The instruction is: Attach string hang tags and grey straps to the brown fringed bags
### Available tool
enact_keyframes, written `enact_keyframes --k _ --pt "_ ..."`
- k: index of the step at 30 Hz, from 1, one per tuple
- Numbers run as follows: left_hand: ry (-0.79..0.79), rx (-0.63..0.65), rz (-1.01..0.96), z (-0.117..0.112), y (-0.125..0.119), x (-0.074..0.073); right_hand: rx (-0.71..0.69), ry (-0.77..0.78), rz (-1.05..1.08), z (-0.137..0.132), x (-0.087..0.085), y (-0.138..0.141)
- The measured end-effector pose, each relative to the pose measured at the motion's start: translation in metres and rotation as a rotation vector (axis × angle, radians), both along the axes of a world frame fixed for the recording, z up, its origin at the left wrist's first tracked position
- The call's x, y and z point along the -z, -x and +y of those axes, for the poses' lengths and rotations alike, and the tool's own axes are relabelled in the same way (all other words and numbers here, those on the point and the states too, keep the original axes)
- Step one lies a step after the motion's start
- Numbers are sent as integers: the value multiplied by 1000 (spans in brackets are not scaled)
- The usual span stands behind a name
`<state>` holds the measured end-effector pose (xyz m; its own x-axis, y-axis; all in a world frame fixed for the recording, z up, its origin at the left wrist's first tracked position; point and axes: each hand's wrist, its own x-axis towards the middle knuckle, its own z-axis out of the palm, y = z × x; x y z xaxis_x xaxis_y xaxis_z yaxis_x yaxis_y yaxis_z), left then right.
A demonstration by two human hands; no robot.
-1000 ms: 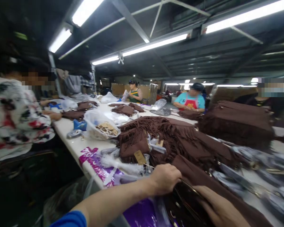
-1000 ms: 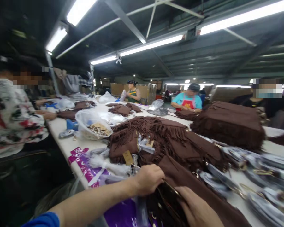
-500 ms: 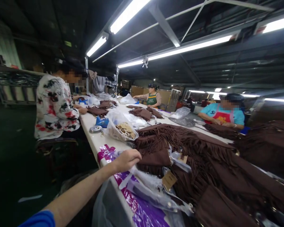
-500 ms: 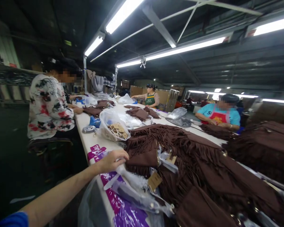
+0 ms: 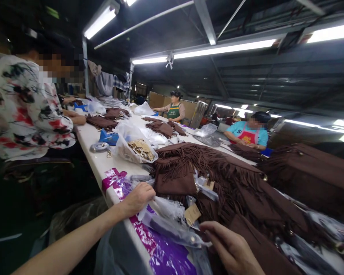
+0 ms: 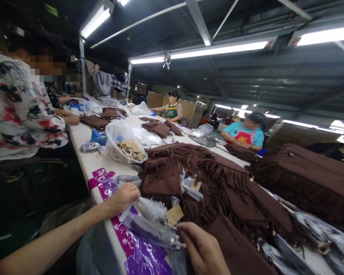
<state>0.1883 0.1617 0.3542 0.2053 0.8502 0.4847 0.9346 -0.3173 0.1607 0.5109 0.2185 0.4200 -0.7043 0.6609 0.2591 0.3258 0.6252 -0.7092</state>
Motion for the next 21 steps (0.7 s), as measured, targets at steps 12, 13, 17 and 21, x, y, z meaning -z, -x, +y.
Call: enact_keyframes --k 12,13,17,21 --pt "-62 30 -72 0 1 5 28 -421 -289 27 1 80" --pt "-55 24 -65 0 2 5 39 -472 -323 26 0 81" --pt "-4 -21 -19 2 2 6 202 -574 -348 32 -8 62" --pt "2 -36 -17 2 3 7 662 -416 -185 55 -24 -1"
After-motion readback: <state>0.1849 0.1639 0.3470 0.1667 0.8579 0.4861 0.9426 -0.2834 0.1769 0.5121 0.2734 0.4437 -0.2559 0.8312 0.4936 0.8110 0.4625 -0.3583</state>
